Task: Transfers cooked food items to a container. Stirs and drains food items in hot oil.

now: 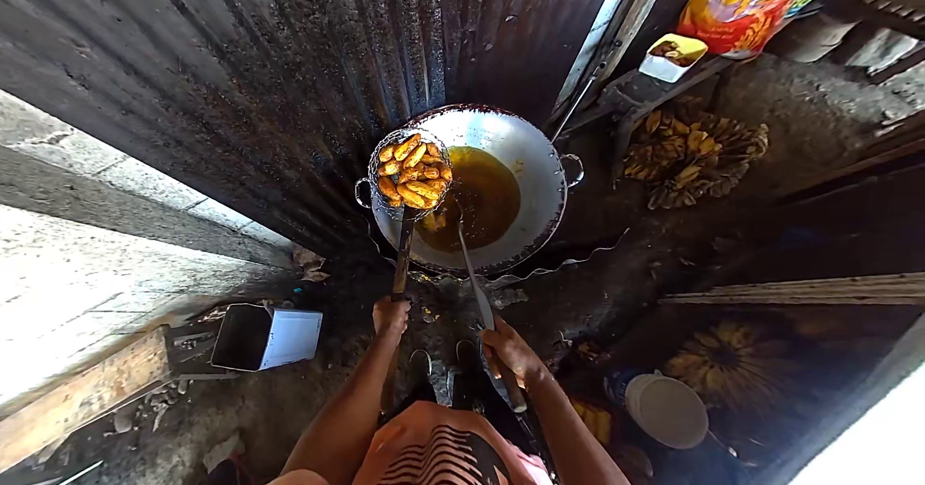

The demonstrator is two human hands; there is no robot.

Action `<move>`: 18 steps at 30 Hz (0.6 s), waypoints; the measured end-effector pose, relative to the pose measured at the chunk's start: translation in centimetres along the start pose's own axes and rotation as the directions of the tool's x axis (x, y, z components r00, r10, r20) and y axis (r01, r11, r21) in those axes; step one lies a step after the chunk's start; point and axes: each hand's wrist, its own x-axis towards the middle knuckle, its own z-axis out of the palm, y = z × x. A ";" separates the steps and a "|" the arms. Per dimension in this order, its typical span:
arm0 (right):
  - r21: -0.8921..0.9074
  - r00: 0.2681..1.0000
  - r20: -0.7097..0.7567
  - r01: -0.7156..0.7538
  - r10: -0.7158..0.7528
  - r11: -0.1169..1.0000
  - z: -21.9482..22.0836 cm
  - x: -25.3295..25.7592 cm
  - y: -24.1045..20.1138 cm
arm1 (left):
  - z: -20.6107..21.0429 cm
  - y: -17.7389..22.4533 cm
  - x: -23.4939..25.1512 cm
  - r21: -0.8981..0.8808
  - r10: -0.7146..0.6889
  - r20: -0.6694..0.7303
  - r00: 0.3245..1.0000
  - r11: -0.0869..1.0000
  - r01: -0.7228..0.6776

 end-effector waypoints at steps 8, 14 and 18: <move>0.642 0.917 0.335 -0.054 -0.218 0.764 -0.7 -0.1 2.7 | 0.3 -0.3 -0.1 -0.038 0.009 -0.016 1.000 0.999 -0.010; 0.687 0.927 0.277 -0.007 -0.253 0.727 -1.0 -0.3 1.9 | 0.5 -0.4 -0.2 -0.059 0.021 -0.023 1.000 0.998 -0.022; 0.611 0.979 0.118 0.062 -0.168 0.789 -0.9 0.8 -0.5 | 0.7 -0.5 0.0 -0.054 0.023 -0.037 0.999 0.998 -0.025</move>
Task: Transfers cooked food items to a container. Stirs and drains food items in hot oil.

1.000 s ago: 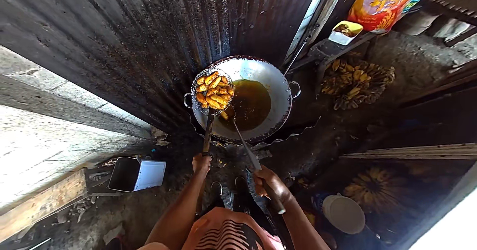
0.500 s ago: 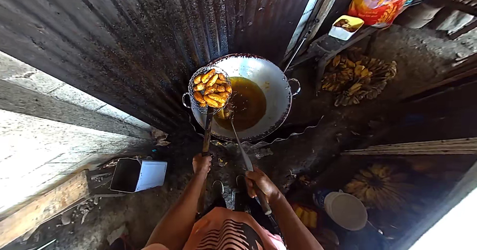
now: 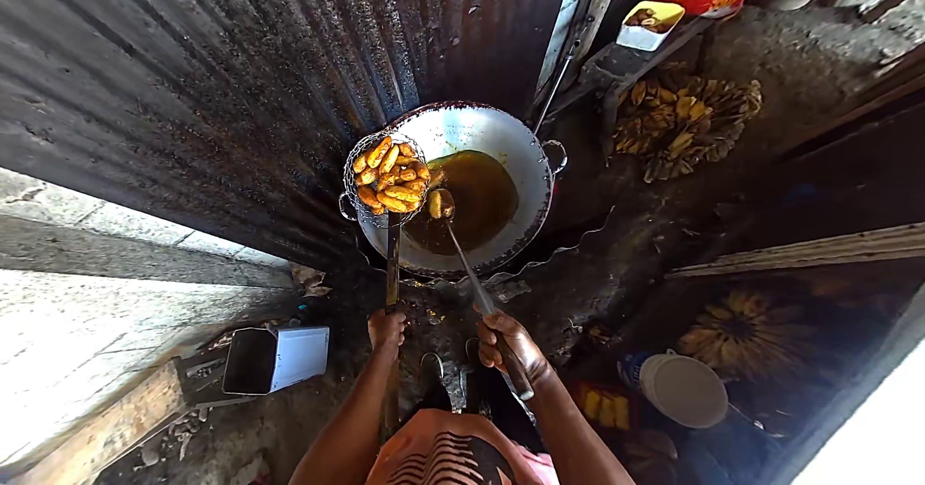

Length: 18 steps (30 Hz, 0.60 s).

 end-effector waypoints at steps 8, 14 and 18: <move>-0.035 0.998 -0.068 -0.014 0.011 0.999 1.2 6.8 -3.5 | 0.1 0.1 0.0 0.000 -0.004 -0.009 1.000 1.000 0.004; 0.007 0.999 0.048 -0.001 0.001 1.000 0.7 11.2 -4.1 | 0.1 0.2 -0.2 -0.032 -0.007 -0.011 1.000 0.999 0.007; 0.086 0.982 0.183 0.028 -0.043 0.996 -0.1 11.6 -4.1 | 0.0 0.1 -0.1 -0.040 -0.005 -0.005 1.000 0.999 0.005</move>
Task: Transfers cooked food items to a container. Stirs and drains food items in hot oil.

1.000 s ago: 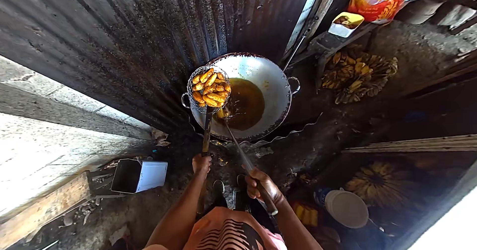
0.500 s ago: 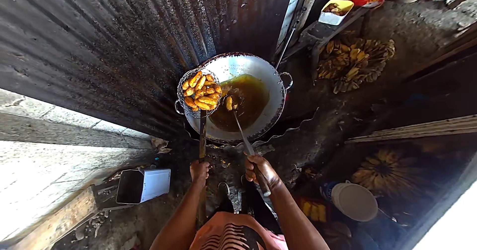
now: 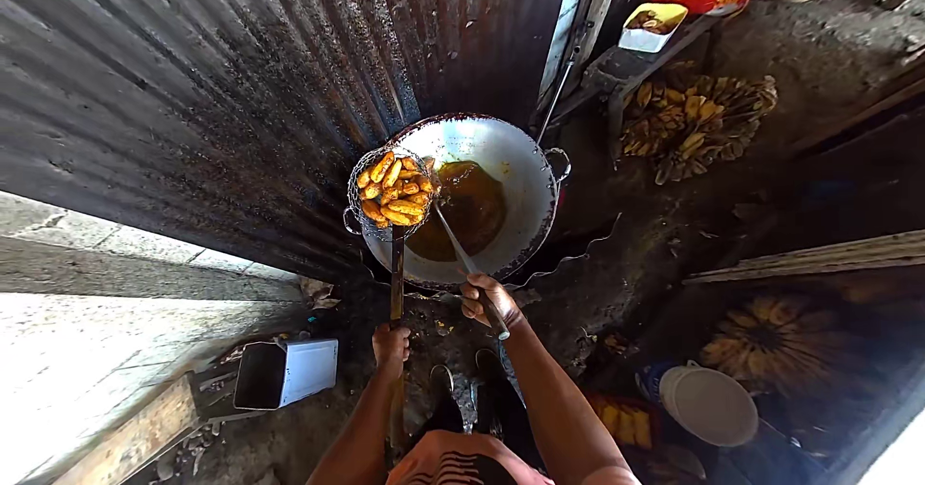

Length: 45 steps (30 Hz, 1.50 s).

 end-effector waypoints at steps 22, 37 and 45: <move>-0.308 0.996 -0.033 0.063 -0.077 0.949 4.4 -16.7 -2.4 | -1.6 2.3 -0.5 0.208 -0.043 0.065 0.997 0.978 0.028; -0.732 0.797 -0.548 -0.604 -0.254 -0.315 10.4 -11.1 5.0 | -3.2 3.3 0.5 0.276 -0.079 0.138 0.987 0.961 0.038; -0.841 0.771 -0.522 -0.537 -0.365 0.066 7.0 -11.7 3.0 | -3.6 3.2 0.5 0.183 -0.079 0.195 0.978 0.982 0.043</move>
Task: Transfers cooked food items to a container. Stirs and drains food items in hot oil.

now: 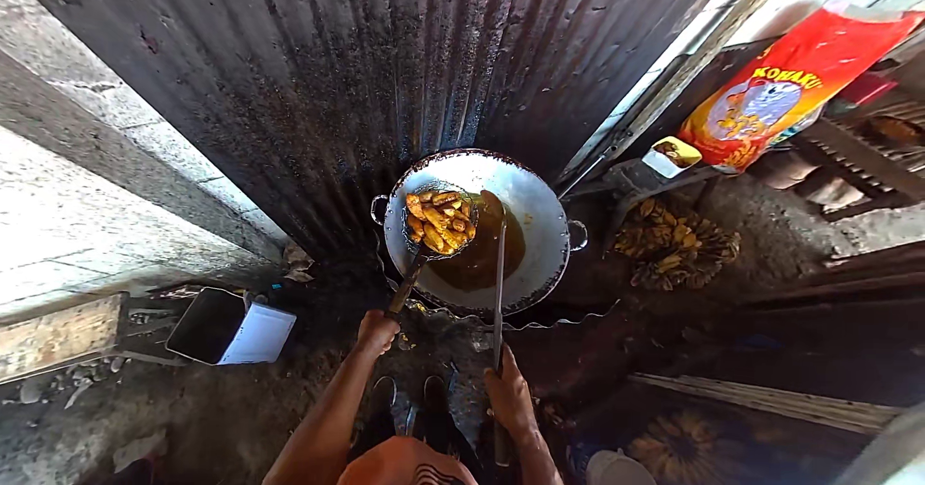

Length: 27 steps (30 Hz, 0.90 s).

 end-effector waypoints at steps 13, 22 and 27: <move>0.092 0.999 -0.021 0.049 -0.047 0.995 -3.1 0.3 4.8 | -1.3 2.2 -8.5 -0.082 0.104 -0.038 0.994 0.991 -0.106; 0.090 0.982 0.170 0.069 -0.083 0.994 -5.5 0.9 1.9 | 0.8 5.2 -11.8 -0.155 0.210 -0.019 0.978 0.965 -0.210; -0.003 0.981 0.167 0.102 -0.100 0.995 -4.2 0.8 3.9 | 2.1 5.0 -11.9 -0.178 0.187 0.026 0.982 0.968 -0.179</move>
